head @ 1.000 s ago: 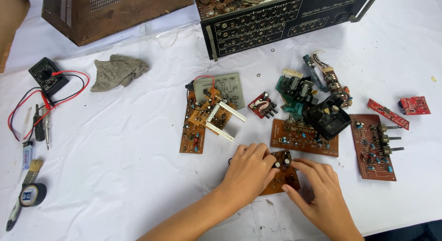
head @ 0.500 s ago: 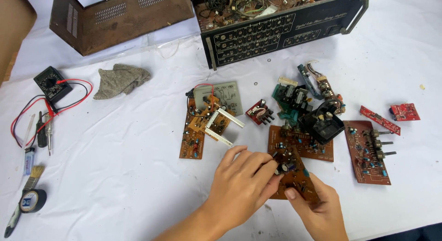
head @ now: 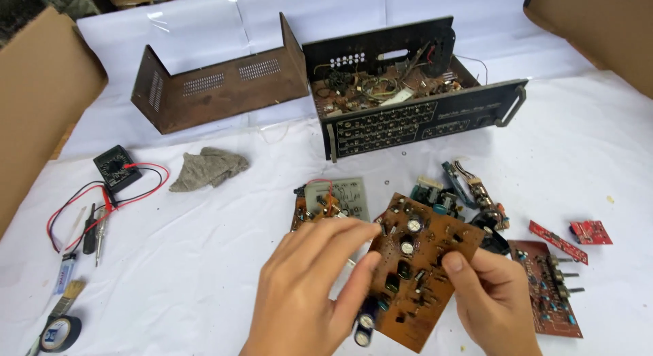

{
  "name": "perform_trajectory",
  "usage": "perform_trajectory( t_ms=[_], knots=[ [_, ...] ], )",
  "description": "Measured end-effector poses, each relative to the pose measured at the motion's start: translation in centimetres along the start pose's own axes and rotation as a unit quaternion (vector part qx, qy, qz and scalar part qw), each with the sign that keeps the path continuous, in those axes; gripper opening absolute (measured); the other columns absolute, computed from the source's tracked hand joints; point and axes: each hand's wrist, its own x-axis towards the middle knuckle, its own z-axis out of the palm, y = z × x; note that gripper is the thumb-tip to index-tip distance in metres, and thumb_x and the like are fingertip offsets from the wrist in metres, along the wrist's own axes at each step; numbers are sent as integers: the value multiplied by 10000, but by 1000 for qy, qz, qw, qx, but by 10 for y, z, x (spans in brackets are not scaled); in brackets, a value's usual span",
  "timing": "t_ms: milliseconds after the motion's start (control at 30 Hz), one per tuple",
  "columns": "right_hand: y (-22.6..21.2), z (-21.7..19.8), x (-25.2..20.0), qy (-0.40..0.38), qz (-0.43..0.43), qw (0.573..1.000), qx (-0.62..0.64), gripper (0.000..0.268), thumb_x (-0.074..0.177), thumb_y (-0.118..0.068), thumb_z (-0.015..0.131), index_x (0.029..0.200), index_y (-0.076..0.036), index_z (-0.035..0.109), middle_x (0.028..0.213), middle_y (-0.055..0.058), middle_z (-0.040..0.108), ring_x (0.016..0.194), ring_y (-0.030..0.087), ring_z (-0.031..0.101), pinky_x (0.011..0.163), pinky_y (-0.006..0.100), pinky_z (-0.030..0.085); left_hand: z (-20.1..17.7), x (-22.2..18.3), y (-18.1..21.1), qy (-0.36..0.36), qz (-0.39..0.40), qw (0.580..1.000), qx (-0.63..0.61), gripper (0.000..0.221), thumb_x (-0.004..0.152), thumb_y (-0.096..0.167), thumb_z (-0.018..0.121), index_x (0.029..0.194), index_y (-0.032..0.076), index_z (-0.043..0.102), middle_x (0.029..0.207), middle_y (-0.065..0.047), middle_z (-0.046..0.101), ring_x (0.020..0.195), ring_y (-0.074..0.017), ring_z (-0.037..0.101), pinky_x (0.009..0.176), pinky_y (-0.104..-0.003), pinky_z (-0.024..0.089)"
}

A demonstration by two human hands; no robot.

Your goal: Sorting and organizing various electronic circuit boards on a workspace

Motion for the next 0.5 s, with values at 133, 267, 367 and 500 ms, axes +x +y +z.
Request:
perform_trajectory(
  t_ms=[133, 267, 367, 500],
  knots=[
    [-22, 19, 26, -82, -51, 980, 173, 339, 1036, -133, 591, 942, 158, 736, 782, 89, 623, 723, 156, 503, 592, 331, 416, -15, 11, -6, -34, -61, 998, 5, 342, 1035, 250, 527, 1315, 85, 635, 1247, -69, 700, 1097, -289, 671, 814, -448, 533],
    [-52, 32, 51, -114, -43, 981, 150, 387, 1067, -183, 550, 932, 136, 724, 740, 127, 652, 680, 196, 573, 533, 348, 464, -9, 12, -10, 3, -112, 992, -51, 393, 1027, 264, 543, 1379, 106, 616, 1062, -43, 739, 845, -189, 706, 684, -369, 544],
    [-55, 34, 68, -104, -2, 995, 11, 497, 1102, -217, 534, 656, -77, 368, 614, -26, 227, 494, 106, 178, 421, 309, 110, -2, 13, -17, 90, -122, 986, -65, 306, 988, 228, 631, 1270, 108, 642, 974, -15, 744, 673, -118, 627, 687, -289, 539],
    [-42, 36, 85, -149, -19, 989, 12, 457, 1106, -207, 519, 681, -51, 454, 586, -37, 220, 440, 100, 169, 389, 312, 89, 3, 15, -23, 120, -160, 975, -94, 260, 951, 218, 681, 1195, 126, 687, 956, -8, 766, 632, -96, 594, 604, -260, 534]
  ],
)
